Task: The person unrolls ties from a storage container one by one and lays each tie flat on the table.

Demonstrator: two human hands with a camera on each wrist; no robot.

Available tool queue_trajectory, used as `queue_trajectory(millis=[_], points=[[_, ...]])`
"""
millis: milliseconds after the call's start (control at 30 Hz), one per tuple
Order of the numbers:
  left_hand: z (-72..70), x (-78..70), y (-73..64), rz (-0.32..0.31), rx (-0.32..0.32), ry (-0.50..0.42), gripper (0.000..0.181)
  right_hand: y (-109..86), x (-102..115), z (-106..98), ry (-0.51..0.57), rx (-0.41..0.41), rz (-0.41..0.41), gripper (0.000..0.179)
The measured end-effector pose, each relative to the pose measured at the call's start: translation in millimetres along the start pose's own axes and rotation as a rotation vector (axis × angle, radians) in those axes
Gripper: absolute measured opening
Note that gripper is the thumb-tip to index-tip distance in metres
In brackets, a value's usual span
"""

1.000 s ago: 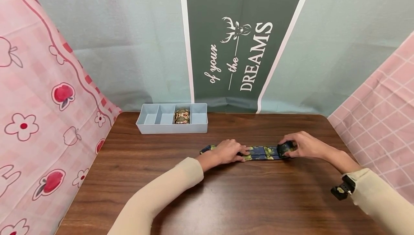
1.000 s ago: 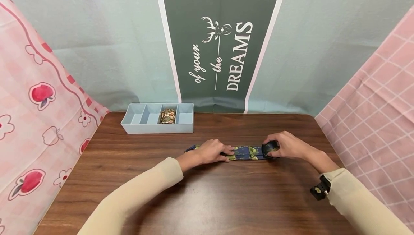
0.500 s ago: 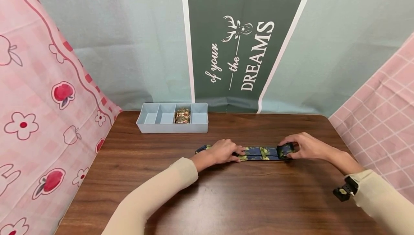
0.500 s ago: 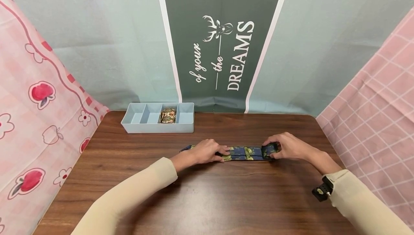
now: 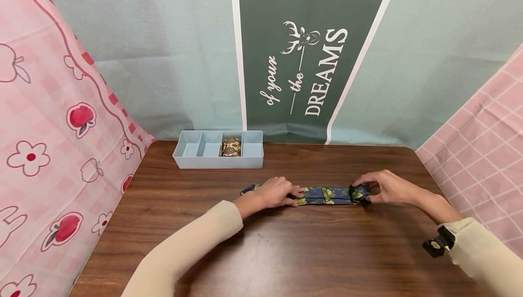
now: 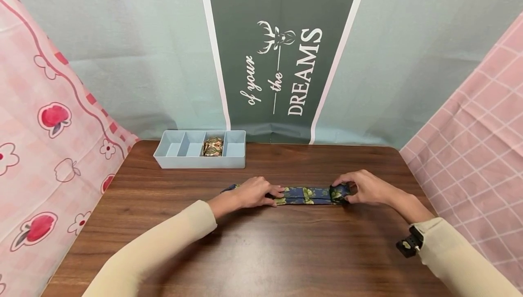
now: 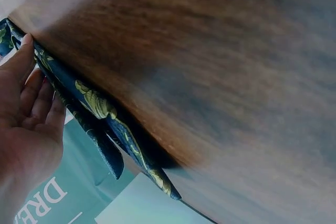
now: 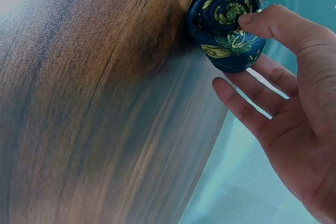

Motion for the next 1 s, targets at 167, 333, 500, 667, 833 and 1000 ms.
queue_trajectory(millis=[167,333,500,667,833,1000], points=[[-1.7,-1.8,-0.5,0.001,-0.009,0.013,0.037,1.0,0.6,0.7,-0.01,-0.001,-0.008,0.046],[-5.8,-7.3,3.1,0.005,-0.04,0.04,0.042,3.5,2.9,-0.5,-0.038,0.016,-0.009,0.045],[-7.2,-12.3,10.8,0.043,-0.079,0.034,0.054,5.7,5.5,-1.3,-0.061,0.012,-0.014,0.044],[-9.1,-17.9,22.1,0.074,-0.106,0.036,0.056,8.0,6.1,-1.3,-0.072,-0.029,0.017,0.033],[-9.7,-26.4,34.7,0.08,-0.103,0.011,0.053,10.2,6.0,-1.4,-0.13,-0.068,0.042,0.029],[-7.5,-35.1,44.1,0.079,-0.074,-0.014,0.052,11.8,5.5,-0.7,-0.158,-0.069,0.031,0.029]])
Point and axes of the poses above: each hand's wrist, its own y-axis towards the middle knuckle, its own z-axis out of the palm, x = y × z, the point moved 5 cm from there along y, towards the middle knuckle, and after that the axes turned 5 degrees about x, right-handed, at the moved point
